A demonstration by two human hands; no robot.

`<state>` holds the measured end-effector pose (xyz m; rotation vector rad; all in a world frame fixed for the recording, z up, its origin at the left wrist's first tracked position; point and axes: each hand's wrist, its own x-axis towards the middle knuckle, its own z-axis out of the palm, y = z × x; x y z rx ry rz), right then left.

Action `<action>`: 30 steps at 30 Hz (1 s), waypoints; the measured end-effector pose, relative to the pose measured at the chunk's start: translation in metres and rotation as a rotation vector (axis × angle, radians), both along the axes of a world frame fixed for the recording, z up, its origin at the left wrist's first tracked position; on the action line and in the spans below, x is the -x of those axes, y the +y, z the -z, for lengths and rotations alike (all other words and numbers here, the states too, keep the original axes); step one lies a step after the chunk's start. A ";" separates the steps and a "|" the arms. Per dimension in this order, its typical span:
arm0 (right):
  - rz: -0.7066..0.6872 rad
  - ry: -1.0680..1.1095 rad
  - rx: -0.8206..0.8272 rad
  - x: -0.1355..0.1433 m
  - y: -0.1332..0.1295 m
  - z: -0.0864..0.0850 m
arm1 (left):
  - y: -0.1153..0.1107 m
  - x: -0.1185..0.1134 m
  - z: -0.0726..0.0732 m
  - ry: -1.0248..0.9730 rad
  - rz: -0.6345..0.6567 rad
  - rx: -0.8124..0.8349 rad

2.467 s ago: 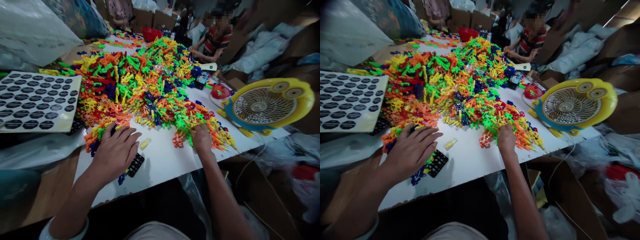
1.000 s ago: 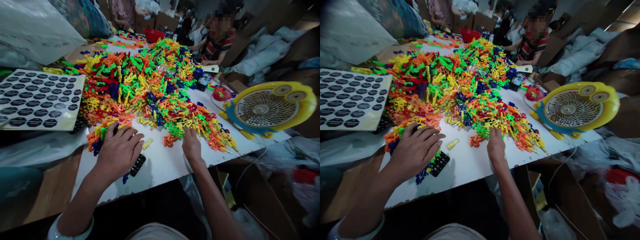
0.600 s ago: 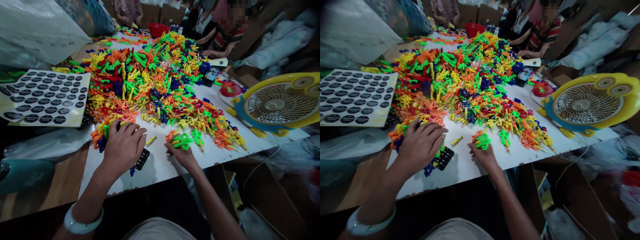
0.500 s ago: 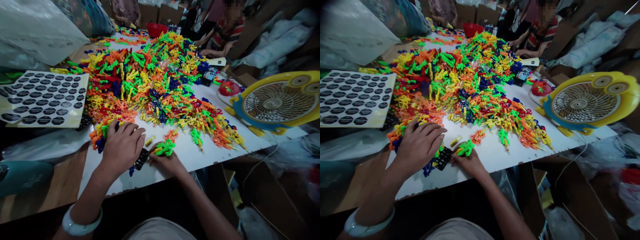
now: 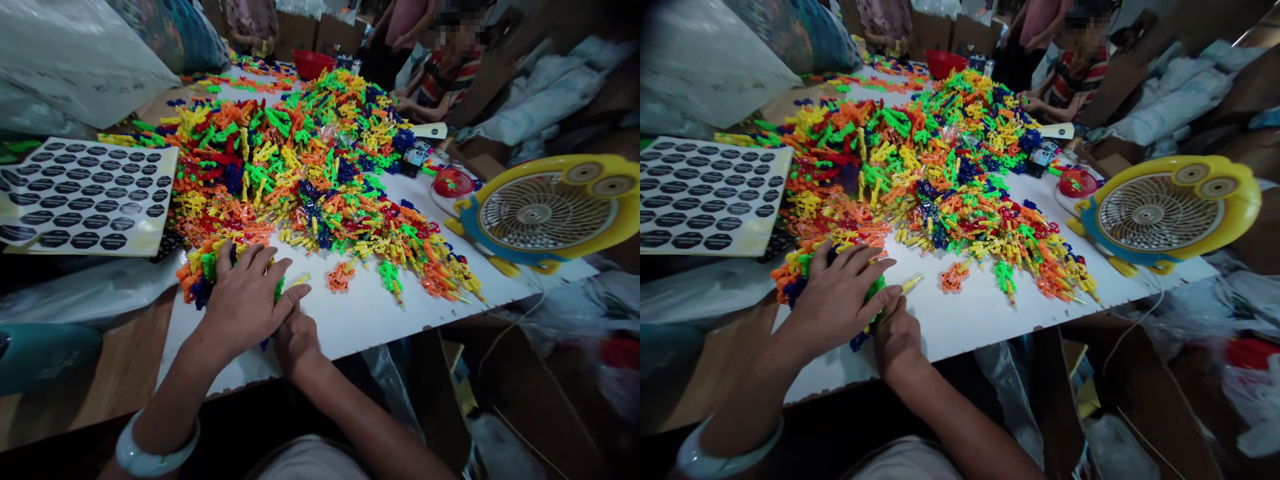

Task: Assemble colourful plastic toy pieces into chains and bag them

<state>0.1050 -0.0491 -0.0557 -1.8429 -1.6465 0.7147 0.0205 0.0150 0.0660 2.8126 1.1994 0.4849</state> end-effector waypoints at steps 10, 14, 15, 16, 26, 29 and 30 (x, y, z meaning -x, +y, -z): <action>0.119 -0.323 -0.087 -0.132 0.017 -0.045 | 0.001 0.002 0.002 0.048 -0.014 -0.037; 0.076 -0.658 0.044 -0.185 0.023 -0.057 | 0.001 0.005 -0.001 0.047 0.066 -0.012; 0.037 -0.667 0.063 -0.188 0.022 -0.057 | 0.001 0.005 -0.001 0.052 0.086 -0.003; 0.015 -0.648 0.068 -0.187 0.020 -0.055 | 0.001 0.006 -0.002 0.052 0.096 0.004; 0.127 0.252 0.039 -0.129 0.000 -0.031 | 0.002 0.004 -0.001 0.076 0.085 -0.011; 0.073 0.533 0.052 -0.104 0.005 -0.025 | 0.002 0.003 0.000 0.058 0.077 -0.024; 0.066 0.583 0.018 -0.096 0.009 -0.023 | 0.002 0.003 0.001 0.050 0.077 -0.029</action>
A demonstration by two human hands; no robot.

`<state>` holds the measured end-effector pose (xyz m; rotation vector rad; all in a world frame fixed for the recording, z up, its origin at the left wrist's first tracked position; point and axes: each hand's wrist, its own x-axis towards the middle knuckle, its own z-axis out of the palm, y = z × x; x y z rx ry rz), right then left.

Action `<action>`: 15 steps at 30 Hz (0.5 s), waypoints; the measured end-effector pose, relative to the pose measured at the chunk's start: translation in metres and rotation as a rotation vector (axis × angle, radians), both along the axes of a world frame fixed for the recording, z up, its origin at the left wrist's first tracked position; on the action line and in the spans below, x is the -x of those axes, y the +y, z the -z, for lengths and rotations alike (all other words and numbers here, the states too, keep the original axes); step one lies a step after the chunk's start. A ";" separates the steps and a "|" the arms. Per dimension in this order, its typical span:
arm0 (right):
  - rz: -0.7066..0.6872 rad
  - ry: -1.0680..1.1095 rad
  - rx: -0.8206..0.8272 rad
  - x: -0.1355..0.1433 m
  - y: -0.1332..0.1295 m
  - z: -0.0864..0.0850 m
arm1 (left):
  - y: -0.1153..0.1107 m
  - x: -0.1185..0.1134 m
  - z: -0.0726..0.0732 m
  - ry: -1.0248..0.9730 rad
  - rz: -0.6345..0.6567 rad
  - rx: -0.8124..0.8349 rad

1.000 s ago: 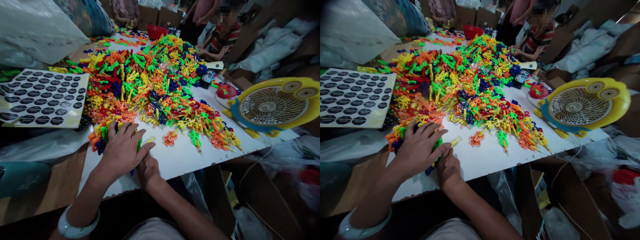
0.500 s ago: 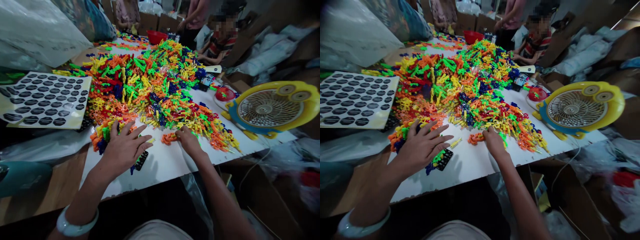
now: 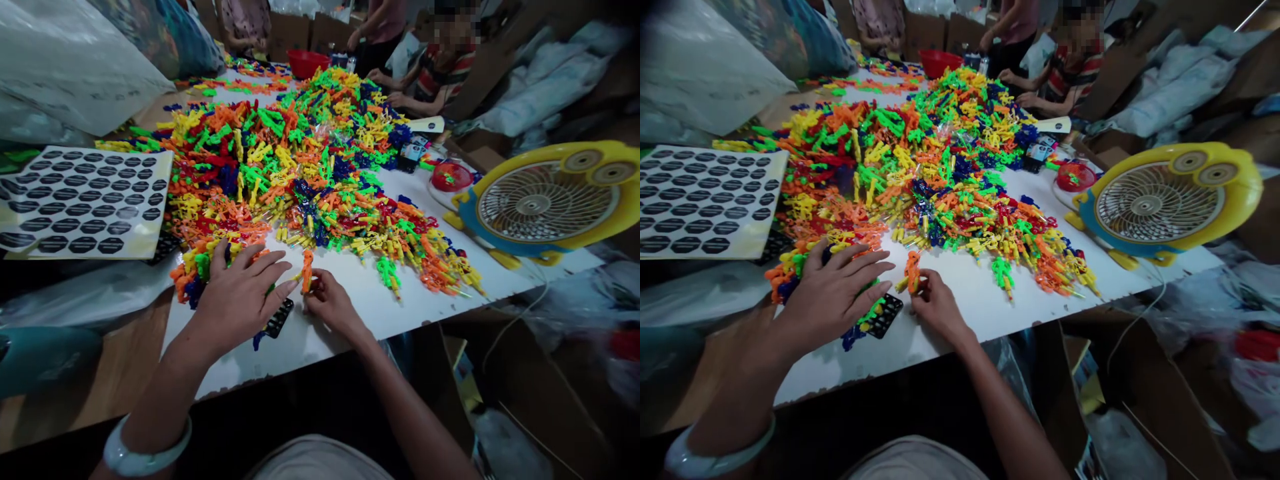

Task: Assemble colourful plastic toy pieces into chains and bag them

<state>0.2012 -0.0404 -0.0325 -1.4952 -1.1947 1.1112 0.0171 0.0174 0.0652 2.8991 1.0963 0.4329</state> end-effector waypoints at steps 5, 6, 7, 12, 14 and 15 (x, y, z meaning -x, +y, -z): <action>-0.029 -0.054 -0.137 0.027 0.016 0.004 | 0.000 0.000 0.001 -0.002 0.004 0.000; -0.045 -0.083 -0.132 0.031 0.018 0.005 | 0.000 0.001 0.001 -0.001 0.002 0.003; -0.049 -0.117 -0.126 0.034 0.018 0.006 | -0.001 0.001 0.001 -0.002 0.000 0.006; 0.047 -0.427 -0.195 0.051 0.010 0.016 | -0.001 0.000 0.001 -0.005 -0.001 0.017; 0.081 -0.521 -0.242 0.055 0.008 0.019 | -0.001 0.000 0.001 -0.005 0.001 0.017; 0.089 -0.534 -0.252 0.056 0.008 0.020 | -0.001 0.000 0.000 -0.003 0.000 0.016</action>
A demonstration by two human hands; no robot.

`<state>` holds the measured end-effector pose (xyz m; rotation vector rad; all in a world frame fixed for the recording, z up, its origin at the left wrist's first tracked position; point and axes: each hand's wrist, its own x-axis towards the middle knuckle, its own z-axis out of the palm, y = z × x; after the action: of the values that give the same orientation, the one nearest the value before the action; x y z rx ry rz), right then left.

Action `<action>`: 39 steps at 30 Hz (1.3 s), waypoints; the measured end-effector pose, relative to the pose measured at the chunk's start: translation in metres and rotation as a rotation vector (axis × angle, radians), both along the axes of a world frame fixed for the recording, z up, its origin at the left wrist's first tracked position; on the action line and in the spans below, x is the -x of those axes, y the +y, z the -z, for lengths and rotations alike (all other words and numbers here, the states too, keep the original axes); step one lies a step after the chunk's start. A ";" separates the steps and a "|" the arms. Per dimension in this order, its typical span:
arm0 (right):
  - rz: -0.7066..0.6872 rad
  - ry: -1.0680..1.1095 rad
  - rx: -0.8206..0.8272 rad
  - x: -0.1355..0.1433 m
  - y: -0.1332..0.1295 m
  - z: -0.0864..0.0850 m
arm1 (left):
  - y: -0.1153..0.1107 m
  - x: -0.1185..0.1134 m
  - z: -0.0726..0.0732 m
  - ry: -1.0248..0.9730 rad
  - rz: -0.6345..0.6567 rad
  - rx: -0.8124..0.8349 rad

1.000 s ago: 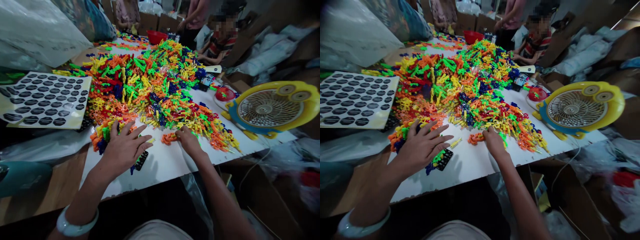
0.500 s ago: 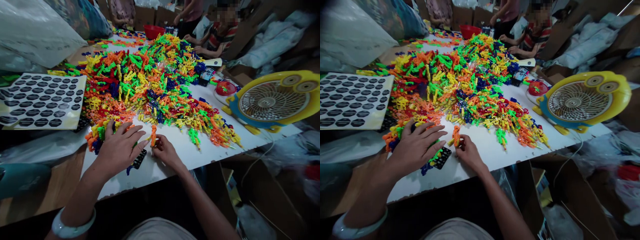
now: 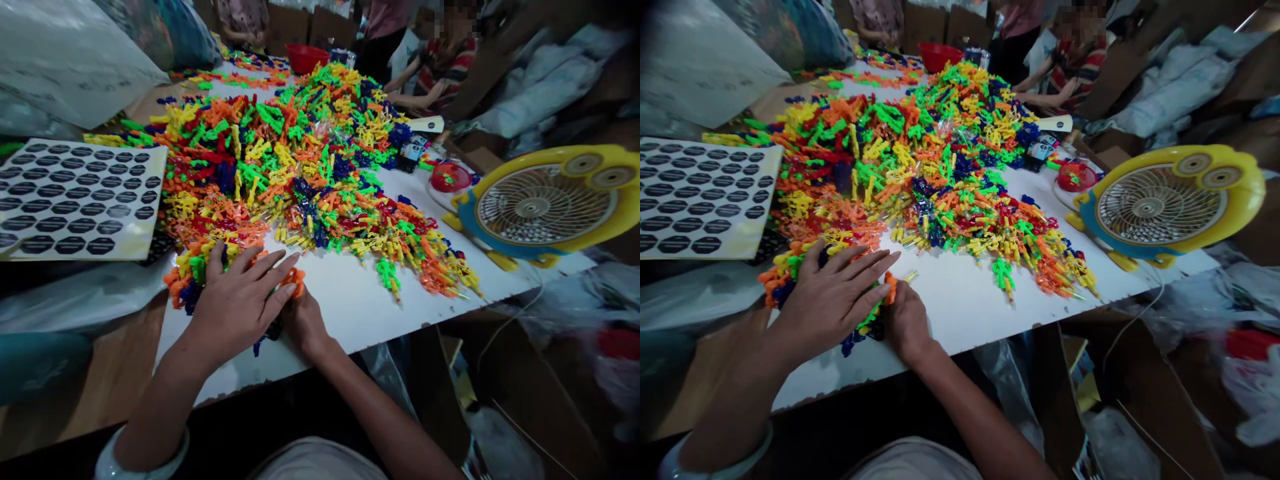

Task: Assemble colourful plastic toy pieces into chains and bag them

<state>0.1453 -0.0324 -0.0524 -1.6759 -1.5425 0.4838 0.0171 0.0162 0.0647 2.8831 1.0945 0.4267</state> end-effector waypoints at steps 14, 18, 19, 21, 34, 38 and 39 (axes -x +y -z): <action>0.097 -0.037 0.081 -0.049 -0.016 -0.027 | -0.002 -0.003 -0.003 -0.035 -0.030 -0.014; 0.648 -0.385 0.309 -0.144 -0.046 -0.039 | -0.002 -0.003 -0.004 -0.035 -0.030 0.005; 0.688 -0.440 0.384 -0.162 -0.053 -0.040 | -0.001 -0.003 -0.004 -0.041 -0.033 0.004; 0.651 -0.466 0.481 -0.183 -0.061 -0.041 | 0.000 -0.003 -0.002 -0.055 -0.033 -0.003; -0.219 0.722 0.414 -0.040 -0.037 -0.033 | -0.008 -0.003 -0.003 -0.006 0.041 0.067; -0.261 0.583 0.372 -0.008 -0.043 -0.027 | -0.009 -0.004 -0.001 -0.061 0.024 0.070; -0.226 0.453 0.312 -0.001 -0.043 -0.024 | -0.009 -0.004 -0.001 -0.070 0.023 0.074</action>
<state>0.1467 -0.0756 -0.0288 -1.4796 -1.3657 1.1880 0.0207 0.0071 0.0662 2.7910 1.0430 0.4714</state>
